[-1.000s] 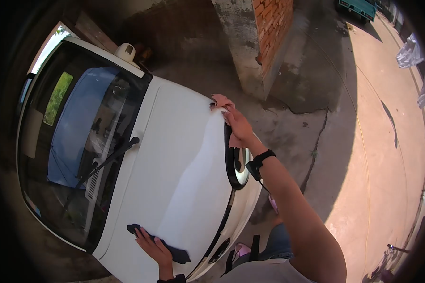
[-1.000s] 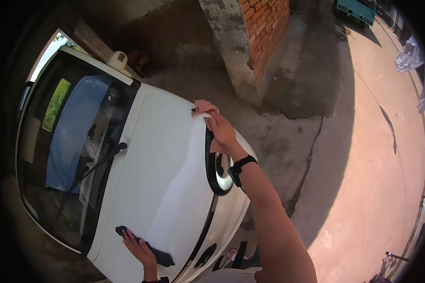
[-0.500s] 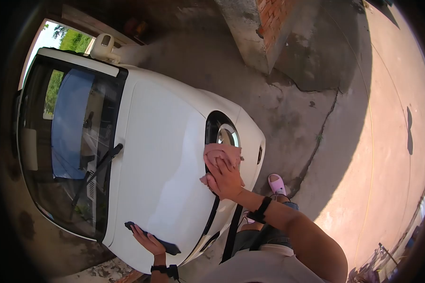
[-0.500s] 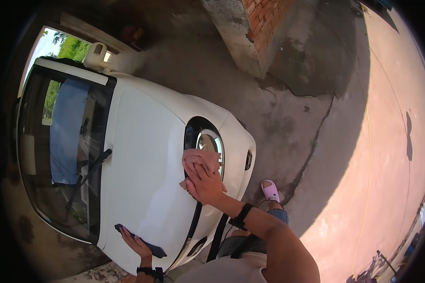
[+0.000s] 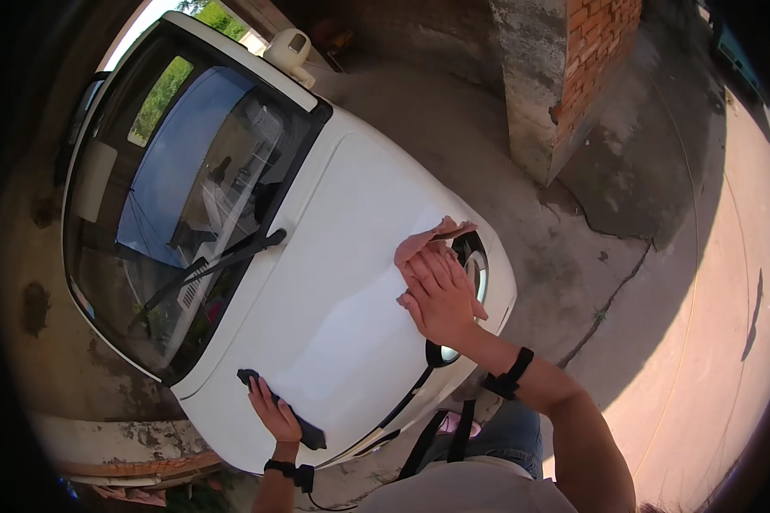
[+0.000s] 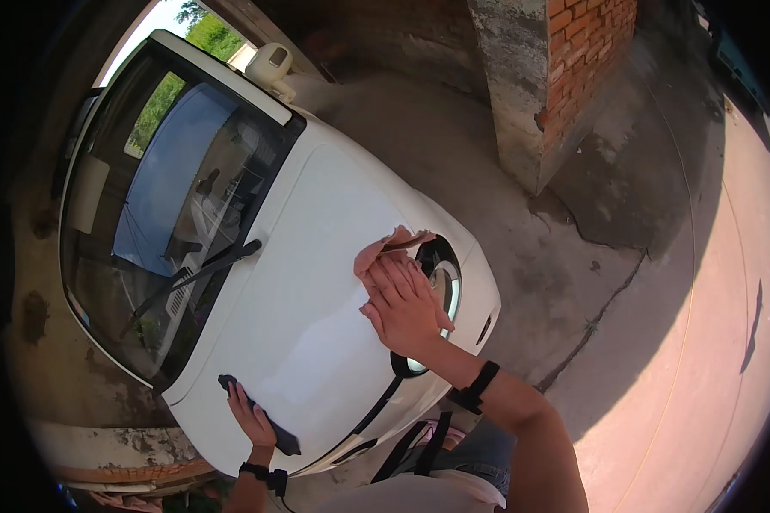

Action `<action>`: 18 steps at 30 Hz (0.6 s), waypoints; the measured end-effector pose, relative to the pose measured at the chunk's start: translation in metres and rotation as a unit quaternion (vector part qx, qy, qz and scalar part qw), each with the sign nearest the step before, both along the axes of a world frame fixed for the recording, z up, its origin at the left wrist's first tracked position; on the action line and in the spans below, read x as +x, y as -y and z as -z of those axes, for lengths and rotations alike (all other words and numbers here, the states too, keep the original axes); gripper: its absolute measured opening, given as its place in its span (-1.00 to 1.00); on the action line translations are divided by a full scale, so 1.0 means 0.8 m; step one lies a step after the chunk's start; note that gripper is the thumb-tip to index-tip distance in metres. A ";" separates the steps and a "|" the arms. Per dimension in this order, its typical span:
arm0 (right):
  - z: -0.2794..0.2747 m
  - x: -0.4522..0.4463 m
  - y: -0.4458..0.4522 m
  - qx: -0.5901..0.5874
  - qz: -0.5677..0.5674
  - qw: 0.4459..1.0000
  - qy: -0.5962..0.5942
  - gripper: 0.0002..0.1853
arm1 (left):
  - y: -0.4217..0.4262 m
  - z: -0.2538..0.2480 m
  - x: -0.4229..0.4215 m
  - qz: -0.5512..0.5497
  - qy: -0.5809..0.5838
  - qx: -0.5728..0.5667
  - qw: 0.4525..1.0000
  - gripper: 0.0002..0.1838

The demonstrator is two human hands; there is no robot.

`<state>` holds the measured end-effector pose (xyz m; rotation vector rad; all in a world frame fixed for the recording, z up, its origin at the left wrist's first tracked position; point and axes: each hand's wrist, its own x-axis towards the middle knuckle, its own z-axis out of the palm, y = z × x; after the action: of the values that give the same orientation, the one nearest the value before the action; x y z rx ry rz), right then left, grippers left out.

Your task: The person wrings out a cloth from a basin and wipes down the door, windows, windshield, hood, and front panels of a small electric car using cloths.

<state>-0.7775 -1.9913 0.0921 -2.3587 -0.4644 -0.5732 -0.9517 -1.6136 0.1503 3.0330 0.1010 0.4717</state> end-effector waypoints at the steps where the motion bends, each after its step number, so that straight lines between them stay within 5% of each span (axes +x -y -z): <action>1: -0.013 0.009 -0.011 -0.066 -0.087 0.994 0.027 -0.44 | 0.002 -0.001 -0.002 0.006 -0.007 0.010 1.000 -0.35; 4: -0.012 0.065 -0.064 -0.145 -0.339 0.921 0.122 -0.46 | 0.002 -0.001 -0.001 0.003 0.002 -0.002 1.000 -0.34; 6: -0.029 0.122 -0.093 -0.154 -0.371 0.908 0.119 -0.46 | -0.001 0.000 -0.002 -0.003 0.006 -0.008 1.000 -0.34; 13: -0.072 0.348 -0.068 -0.094 -0.079 0.992 0.022 -0.54 | 0.004 0.008 -0.002 -0.016 0.014 -0.049 0.999 -0.35; 16: -0.112 0.432 -0.029 -0.035 0.036 0.937 -0.346 -0.55 | -0.007 0.002 -0.006 -0.015 0.025 -0.057 0.998 -0.36; 18: -0.138 0.442 -0.037 -0.086 0.076 0.966 -0.230 -0.54 | 0.000 0.005 0.000 -0.019 0.039 -0.064 0.997 -0.36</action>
<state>-0.4238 -1.9617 0.2027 -2.6025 -0.1253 -0.0386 -0.9520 -1.6133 0.1465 2.8882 0.1788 0.5622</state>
